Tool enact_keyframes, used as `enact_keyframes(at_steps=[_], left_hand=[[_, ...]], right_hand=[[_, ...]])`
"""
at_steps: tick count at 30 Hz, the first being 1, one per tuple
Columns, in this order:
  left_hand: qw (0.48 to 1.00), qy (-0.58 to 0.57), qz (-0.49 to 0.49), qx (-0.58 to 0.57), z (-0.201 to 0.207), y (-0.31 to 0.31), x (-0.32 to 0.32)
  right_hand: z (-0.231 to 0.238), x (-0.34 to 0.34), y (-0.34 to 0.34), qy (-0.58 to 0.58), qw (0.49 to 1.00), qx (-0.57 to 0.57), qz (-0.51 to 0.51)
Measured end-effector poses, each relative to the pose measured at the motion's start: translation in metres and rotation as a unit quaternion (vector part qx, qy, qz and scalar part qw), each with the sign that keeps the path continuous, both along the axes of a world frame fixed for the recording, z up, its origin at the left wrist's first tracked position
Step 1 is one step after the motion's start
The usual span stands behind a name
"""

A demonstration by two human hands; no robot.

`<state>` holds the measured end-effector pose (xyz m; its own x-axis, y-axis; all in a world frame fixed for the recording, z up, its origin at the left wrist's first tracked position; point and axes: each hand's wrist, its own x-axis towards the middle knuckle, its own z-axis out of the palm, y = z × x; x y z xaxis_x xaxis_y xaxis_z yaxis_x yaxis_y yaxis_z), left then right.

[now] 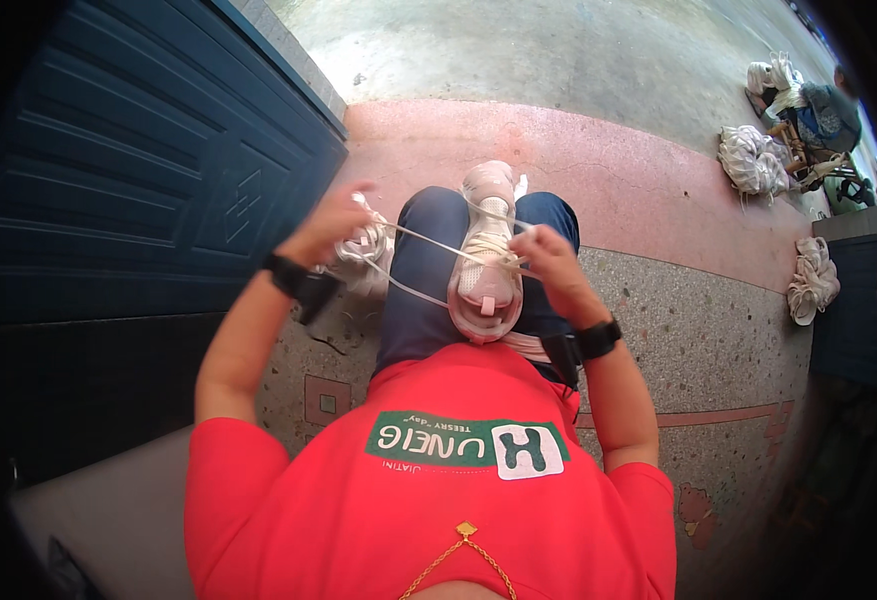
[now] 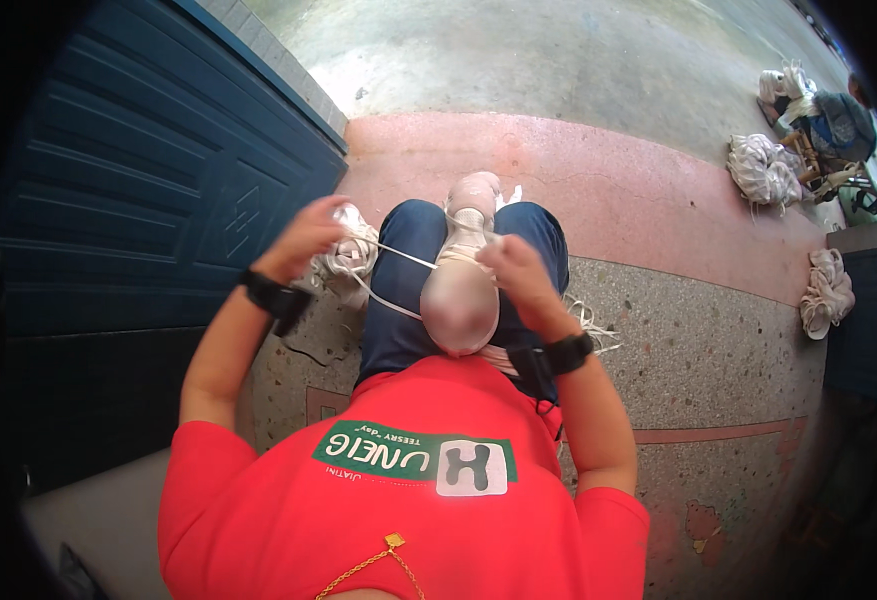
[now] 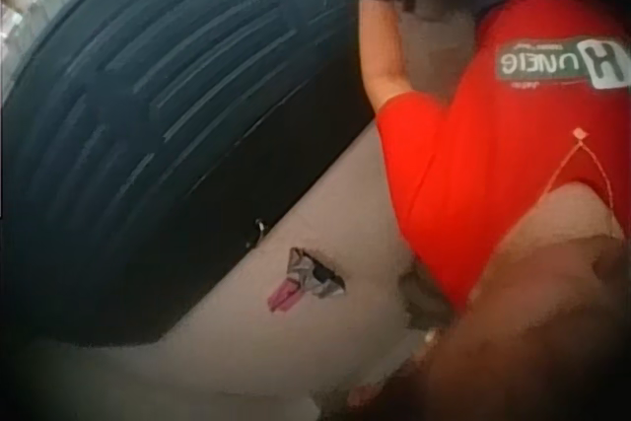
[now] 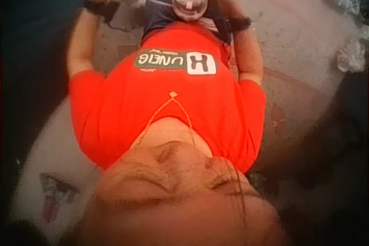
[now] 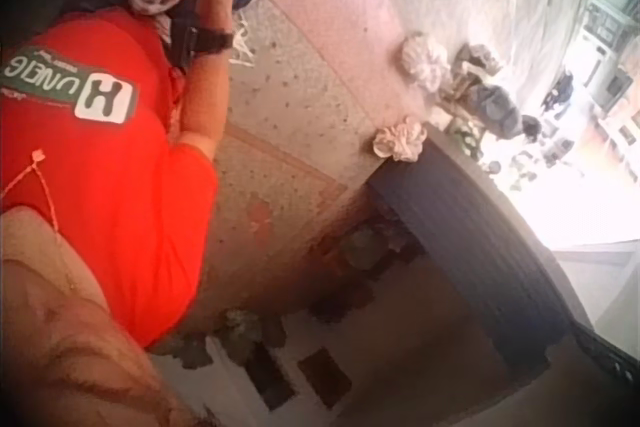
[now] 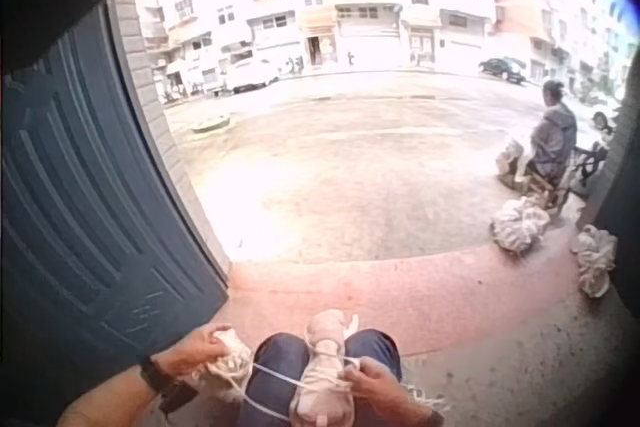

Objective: Threading laces through the eyelets of a shoe.

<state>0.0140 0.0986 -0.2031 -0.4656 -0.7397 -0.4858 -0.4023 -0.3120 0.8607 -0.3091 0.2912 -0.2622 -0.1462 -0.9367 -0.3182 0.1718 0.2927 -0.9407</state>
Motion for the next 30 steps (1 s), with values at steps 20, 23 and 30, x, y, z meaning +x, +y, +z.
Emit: enact_keyframes(at_steps=[20, 23, 30], left_hand=[[0.829, -0.091, -0.247, -0.493, -0.036, 0.069, -0.027], [0.778, -0.162, -0.3, -0.527, -0.047, 0.09, -0.055], [0.96, -0.04, -0.077, -0.265, -0.004, 0.08, -0.05]], right_hand=[[-0.019, -0.033, 0.037, 0.521, 0.82, -0.237, 0.004], [-0.006, 0.007, 0.03, 0.6, 0.769, -0.202, 0.093], [0.031, -0.019, 0.026, 0.536, 0.799, -0.271, -0.03]])
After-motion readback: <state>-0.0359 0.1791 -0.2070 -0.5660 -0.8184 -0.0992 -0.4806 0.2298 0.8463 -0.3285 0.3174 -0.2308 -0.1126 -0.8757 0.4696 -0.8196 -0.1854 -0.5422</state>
